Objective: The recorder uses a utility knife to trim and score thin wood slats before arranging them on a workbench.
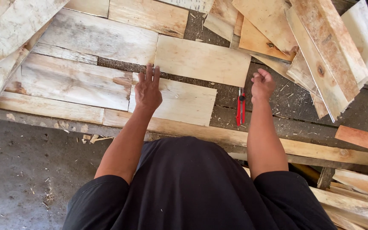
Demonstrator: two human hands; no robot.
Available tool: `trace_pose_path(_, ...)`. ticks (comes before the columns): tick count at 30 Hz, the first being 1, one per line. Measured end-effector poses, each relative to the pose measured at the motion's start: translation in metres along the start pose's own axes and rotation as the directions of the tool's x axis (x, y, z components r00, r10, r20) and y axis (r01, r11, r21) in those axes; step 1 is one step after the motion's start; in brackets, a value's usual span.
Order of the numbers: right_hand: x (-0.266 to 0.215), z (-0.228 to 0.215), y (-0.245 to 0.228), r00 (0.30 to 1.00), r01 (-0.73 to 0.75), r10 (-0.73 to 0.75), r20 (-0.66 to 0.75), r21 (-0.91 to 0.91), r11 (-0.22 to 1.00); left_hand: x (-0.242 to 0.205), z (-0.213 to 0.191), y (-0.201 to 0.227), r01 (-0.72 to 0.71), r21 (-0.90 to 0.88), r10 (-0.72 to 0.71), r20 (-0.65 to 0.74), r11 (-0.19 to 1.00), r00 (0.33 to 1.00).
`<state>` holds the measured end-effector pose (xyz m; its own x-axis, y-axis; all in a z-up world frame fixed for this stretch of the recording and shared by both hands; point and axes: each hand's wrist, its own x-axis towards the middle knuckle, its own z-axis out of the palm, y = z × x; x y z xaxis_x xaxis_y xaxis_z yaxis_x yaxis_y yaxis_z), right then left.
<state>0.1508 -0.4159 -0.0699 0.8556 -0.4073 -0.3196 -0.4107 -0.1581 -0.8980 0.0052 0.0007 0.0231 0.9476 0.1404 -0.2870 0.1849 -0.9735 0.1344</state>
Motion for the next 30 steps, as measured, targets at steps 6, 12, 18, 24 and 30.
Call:
trace_pose_path(6, -0.023, -0.041, 0.018, 0.997, 0.083, -0.082, 0.006, -0.095, 0.992, -0.007, 0.005, -0.005, -0.006, -0.121, -0.009, -0.122, 0.993, 0.993)
trace_pose_path(12, -0.096, -0.056, -0.027, 0.976, 0.182, -0.099, 0.194, -0.470, 0.864, -0.012, 0.012, -0.013, -0.038, -0.205, -0.007, -0.219, 0.978, 0.976)
trace_pose_path(18, -0.137, -0.051, -0.045, 0.951, 0.303, -0.117, 0.286, -0.785, 0.540, -0.016, 0.018, -0.016, -0.001, -0.253, -0.057, -0.221, 0.967, 0.974)
trace_pose_path(24, -0.130, -0.059, -0.015, 0.934, 0.353, -0.161, 0.319, -0.766, 0.537, -0.016, 0.024, -0.022, 0.025, -0.236, -0.060, -0.140, 0.972, 0.988)
trace_pose_path(30, -0.128, -0.066, -0.023, 0.955, 0.290, -0.064, 0.289, -0.867, 0.406, -0.016, 0.041, -0.035, -0.065, -0.339, -0.030, -0.270, 0.939, 0.962)
